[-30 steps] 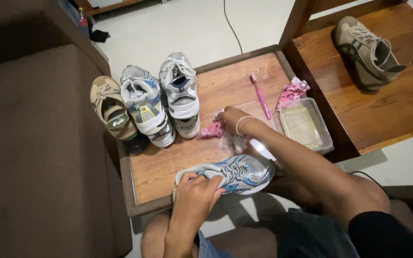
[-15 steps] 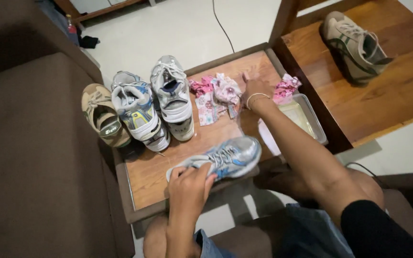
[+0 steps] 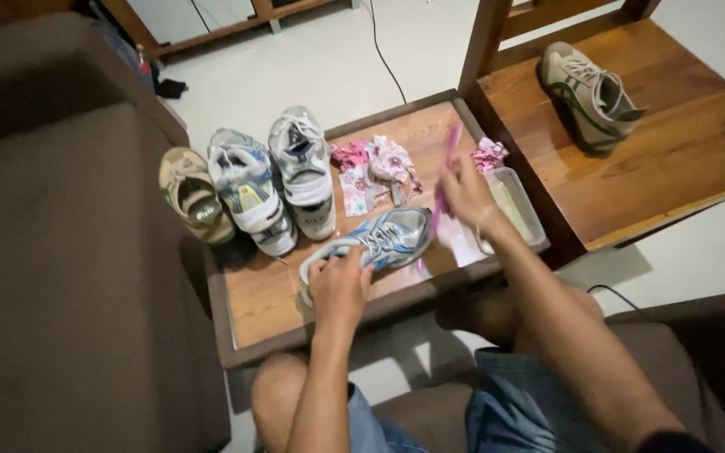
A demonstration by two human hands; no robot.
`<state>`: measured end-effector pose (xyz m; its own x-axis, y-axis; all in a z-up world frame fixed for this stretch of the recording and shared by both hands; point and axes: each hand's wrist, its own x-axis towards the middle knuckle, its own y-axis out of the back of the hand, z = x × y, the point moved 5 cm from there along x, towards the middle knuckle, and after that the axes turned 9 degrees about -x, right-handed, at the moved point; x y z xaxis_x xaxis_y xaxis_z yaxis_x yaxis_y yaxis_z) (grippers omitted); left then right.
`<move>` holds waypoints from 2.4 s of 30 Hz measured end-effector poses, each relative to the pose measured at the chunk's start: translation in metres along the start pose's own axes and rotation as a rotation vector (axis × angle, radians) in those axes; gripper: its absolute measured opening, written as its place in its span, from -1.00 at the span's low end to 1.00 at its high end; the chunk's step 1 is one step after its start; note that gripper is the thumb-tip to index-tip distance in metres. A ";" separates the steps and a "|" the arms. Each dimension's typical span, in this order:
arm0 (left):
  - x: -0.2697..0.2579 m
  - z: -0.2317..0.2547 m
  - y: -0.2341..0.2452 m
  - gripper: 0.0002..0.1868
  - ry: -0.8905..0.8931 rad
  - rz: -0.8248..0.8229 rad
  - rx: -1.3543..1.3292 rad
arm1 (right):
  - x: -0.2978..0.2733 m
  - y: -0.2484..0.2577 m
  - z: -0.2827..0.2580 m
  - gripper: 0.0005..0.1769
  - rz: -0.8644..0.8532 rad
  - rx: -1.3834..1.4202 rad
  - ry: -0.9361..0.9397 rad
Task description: The person scrubs a silver and blue sneaker with a pink toothbrush, repeatedly dipping the brush into a small container of liquid. They focus on the side panels and laces, holding the shoe steady with the left hand while scrubbing with the right.
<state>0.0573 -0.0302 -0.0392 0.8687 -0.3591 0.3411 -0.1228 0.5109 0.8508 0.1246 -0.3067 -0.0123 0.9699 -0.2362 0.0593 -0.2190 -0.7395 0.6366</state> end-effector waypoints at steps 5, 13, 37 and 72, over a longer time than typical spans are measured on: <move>0.002 0.007 0.007 -0.54 0.090 -0.071 0.071 | -0.081 -0.003 0.013 -0.74 -0.067 -0.236 0.049; 0.012 -0.015 0.052 -0.46 0.272 0.059 0.056 | -0.104 -0.029 0.038 -0.49 -0.051 -0.518 0.264; 0.035 -0.041 -0.002 -0.61 0.531 -0.447 0.113 | -0.083 0.018 -0.008 -0.54 -0.369 -0.696 0.268; 0.010 -0.049 -0.010 -0.77 0.464 -0.102 0.148 | -0.126 -0.011 -0.064 -0.39 -0.076 -0.721 0.158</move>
<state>0.0913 -0.0003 -0.0635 0.9977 0.0006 0.0677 -0.0634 0.3624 0.9299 0.0119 -0.2288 0.0220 0.9952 -0.0677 0.0704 -0.0794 -0.1402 0.9869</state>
